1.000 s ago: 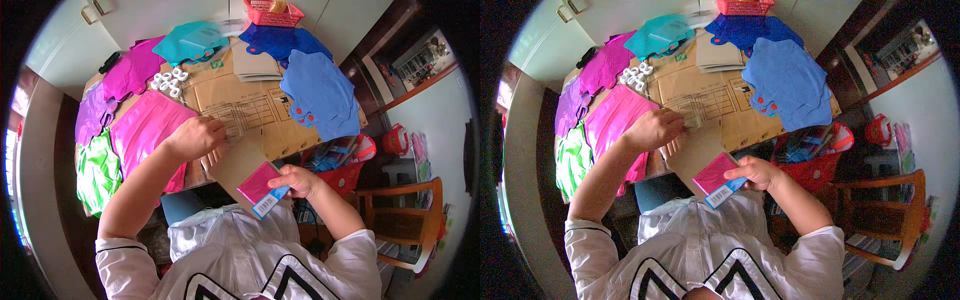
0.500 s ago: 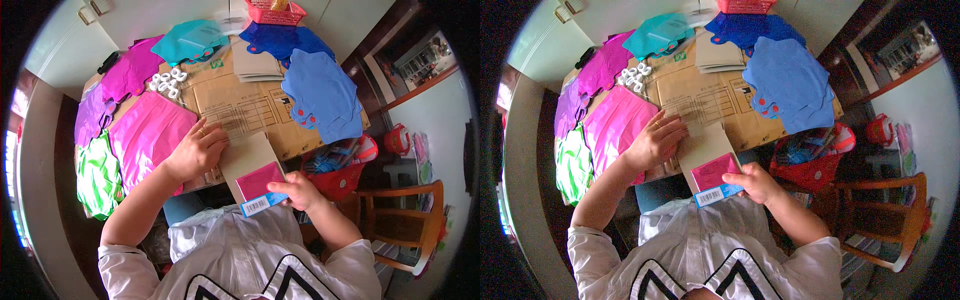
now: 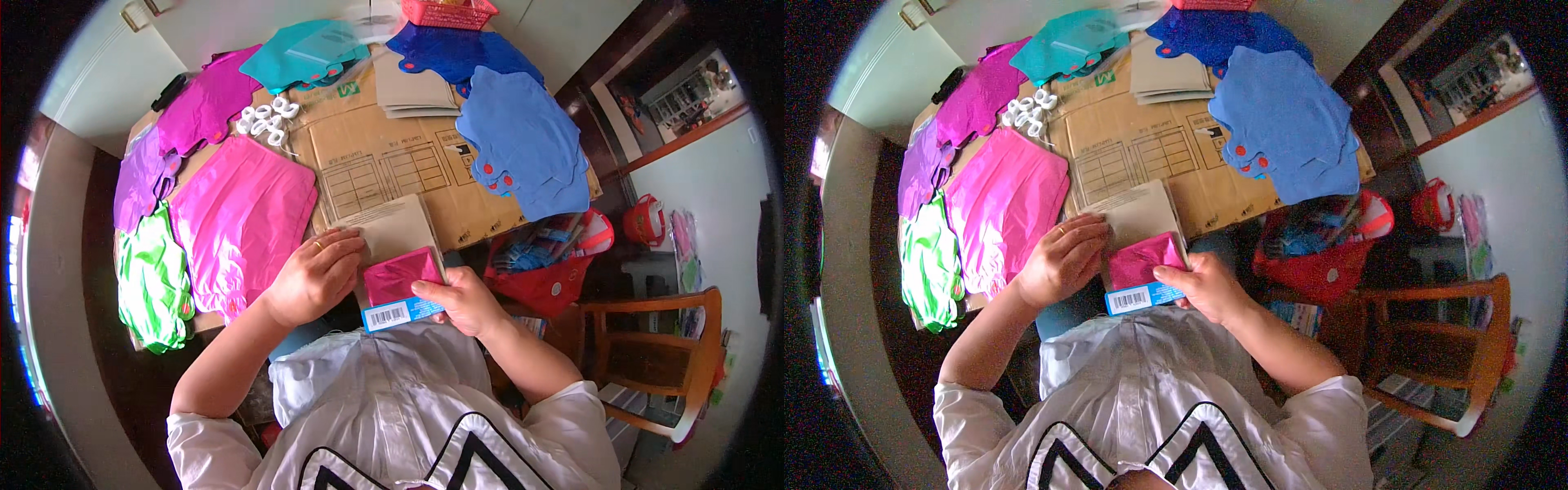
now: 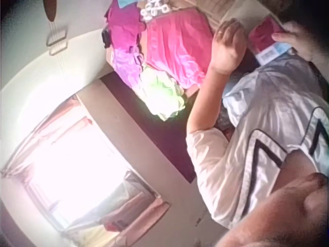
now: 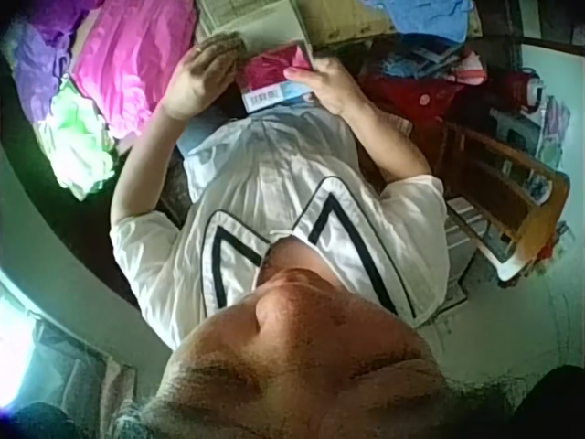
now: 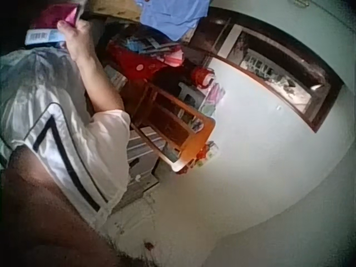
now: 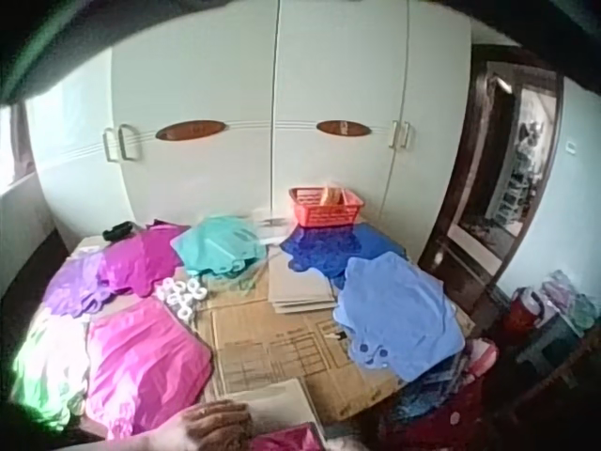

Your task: Folding colorful plastic sheets and inserting them into clear plastic sleeves with cardboard backings.

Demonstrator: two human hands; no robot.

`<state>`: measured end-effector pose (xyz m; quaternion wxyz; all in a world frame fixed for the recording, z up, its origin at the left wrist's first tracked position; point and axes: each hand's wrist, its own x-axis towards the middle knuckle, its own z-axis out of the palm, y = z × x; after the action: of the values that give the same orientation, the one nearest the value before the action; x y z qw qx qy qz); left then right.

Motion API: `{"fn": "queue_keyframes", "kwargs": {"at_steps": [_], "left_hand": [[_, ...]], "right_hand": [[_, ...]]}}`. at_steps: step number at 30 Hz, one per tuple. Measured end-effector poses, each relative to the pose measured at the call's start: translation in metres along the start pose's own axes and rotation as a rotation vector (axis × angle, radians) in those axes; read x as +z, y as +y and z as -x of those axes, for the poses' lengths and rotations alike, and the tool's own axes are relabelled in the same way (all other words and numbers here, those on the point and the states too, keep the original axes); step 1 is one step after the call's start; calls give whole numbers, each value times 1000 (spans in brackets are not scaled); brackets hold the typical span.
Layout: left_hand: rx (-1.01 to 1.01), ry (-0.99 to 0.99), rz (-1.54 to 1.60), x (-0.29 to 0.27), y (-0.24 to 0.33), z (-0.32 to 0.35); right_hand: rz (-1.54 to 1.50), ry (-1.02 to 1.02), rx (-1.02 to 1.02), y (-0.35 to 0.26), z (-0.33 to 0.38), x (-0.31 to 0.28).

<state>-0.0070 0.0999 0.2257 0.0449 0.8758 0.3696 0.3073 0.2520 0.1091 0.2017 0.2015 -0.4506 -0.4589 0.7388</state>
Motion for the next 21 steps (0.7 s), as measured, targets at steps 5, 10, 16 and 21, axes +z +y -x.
{"fn": "queue_keyframes", "kwargs": {"at_steps": [5, 10, 16, 21], "left_hand": [[-137, -65, 24, -2, 6, 4], [-209, -145, -63, 1, 10, -9], [-59, -311, -202, 14, 12, -36], [84, -195, -128, 12, 11, -35]], "right_hand": [[-192, -27, 26, 2, -7, 9], [-188, -36, -30, 16, -10, 8], [-117, -25, -59, 9, -10, 16], [-133, 0, -27, 8, -9, 12]]}}
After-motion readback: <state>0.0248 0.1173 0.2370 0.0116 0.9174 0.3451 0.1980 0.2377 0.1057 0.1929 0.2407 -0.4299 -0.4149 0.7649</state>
